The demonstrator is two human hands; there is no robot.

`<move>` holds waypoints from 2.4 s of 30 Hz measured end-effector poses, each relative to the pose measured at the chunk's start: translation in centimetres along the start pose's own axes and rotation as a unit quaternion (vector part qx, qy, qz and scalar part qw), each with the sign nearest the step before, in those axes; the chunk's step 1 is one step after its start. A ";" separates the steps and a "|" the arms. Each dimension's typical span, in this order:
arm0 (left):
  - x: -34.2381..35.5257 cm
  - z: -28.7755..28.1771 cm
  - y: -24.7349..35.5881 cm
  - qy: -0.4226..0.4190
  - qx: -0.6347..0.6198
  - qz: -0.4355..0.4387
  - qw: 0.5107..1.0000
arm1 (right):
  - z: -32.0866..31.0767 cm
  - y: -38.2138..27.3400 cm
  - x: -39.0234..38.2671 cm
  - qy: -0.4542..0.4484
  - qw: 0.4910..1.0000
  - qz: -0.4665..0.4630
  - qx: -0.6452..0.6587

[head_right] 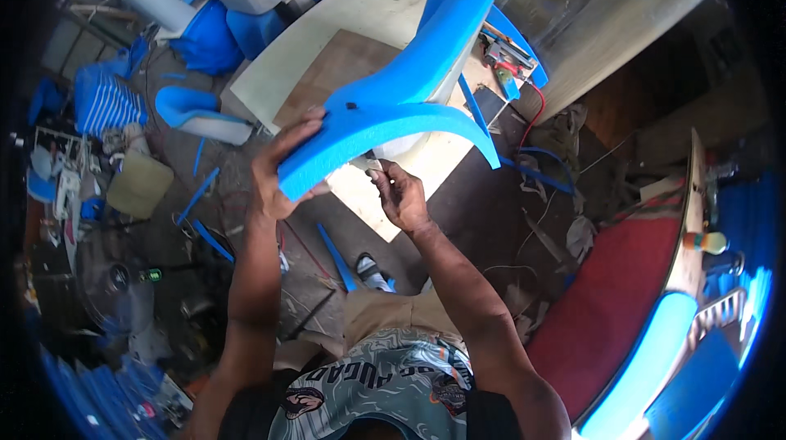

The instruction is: The recorder is applying blue foam padding to a wooden chair frame and securing it with adhesive from a bottle.

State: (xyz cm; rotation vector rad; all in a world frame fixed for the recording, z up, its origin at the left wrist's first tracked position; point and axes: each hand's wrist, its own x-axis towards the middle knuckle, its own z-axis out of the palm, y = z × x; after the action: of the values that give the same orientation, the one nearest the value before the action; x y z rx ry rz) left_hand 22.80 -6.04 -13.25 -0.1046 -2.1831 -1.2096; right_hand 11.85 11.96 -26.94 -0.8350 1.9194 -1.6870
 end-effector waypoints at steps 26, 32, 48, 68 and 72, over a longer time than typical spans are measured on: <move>-1.9 0.1 -3.5 0.145 -0.169 -0.016 0.975 | -0.8 1.0 1.0 0.040 0.965 -0.258 -0.003; -1.7 0.5 -3.4 0.173 -0.192 0.003 0.966 | 0.0 -0.5 2.5 0.072 0.952 -0.296 -0.021; -1.5 1.5 -2.8 0.233 -0.180 0.010 0.956 | -0.1 -0.5 2.9 0.127 0.910 -0.348 -0.186; -3.4 -1.1 -4.5 0.128 -0.185 0.032 0.974 | 1.0 3.6 1.6 0.100 0.933 -0.291 -0.190; -2.6 2.3 -2.9 0.124 0.117 0.042 0.985 | 0.3 4.1 1.5 0.075 0.930 -0.288 -0.217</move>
State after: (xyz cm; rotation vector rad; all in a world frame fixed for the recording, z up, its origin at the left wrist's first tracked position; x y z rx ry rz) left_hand 22.70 -5.34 -17.71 0.0499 -2.0616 -0.8639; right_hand 10.43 10.97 -30.98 -1.6093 2.3576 -1.6796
